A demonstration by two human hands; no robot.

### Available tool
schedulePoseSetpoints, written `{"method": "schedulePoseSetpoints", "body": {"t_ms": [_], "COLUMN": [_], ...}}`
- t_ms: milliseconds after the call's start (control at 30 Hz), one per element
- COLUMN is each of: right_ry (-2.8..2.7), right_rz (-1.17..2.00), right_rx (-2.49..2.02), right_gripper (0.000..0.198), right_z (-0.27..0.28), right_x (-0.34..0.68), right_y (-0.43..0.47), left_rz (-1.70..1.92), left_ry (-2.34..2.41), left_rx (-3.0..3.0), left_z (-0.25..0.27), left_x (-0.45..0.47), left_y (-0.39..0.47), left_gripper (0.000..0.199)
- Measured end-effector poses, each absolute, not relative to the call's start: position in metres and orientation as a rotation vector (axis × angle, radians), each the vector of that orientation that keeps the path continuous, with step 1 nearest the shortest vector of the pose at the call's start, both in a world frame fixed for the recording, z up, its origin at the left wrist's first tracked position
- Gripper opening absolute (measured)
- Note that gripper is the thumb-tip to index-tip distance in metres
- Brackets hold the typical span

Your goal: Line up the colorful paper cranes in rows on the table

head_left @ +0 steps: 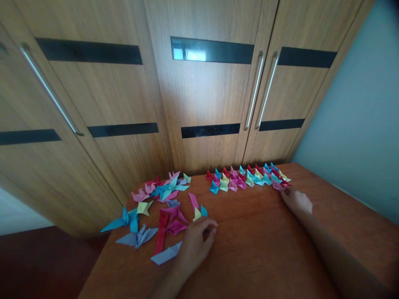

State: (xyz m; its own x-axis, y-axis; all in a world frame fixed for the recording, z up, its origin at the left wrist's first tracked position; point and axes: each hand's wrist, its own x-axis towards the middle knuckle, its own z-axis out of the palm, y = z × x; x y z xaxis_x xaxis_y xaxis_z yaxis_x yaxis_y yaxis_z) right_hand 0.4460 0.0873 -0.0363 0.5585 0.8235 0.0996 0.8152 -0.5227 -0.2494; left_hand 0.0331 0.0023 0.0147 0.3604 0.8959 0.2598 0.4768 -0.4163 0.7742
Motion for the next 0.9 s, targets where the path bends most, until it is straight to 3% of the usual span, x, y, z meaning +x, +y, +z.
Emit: {"method": "schedulePoseSetpoints", "body": {"t_ms": [433, 600, 733, 900], "right_ry": [-1.248, -1.405, -1.667, -1.816], "right_rz": [0.053, -0.008, 0.27, 0.526], "right_rx": [-2.529, -2.131, -1.683, -1.516], "right_gripper": [0.063, 0.042, 0.036, 0.028], "right_z": [-0.029, -0.012, -0.002, -0.014], "right_x": [0.437, 0.395, 0.32, 0.235], "right_y": [0.084, 0.082, 0.081, 0.072], "left_rz": [0.927, 0.937, 0.951, 1.02], "left_ry": [1.183, 1.201, 1.241, 1.453], "left_rx": [2.037, 2.041, 2.069, 2.136], "left_z": [0.014, 0.018, 0.028, 0.039], "left_x": [0.031, 0.029, 0.022, -0.012], "left_y": [0.003, 0.005, 0.009, 0.024], "left_gripper": [0.019, 0.019, 0.019, 0.018]}}
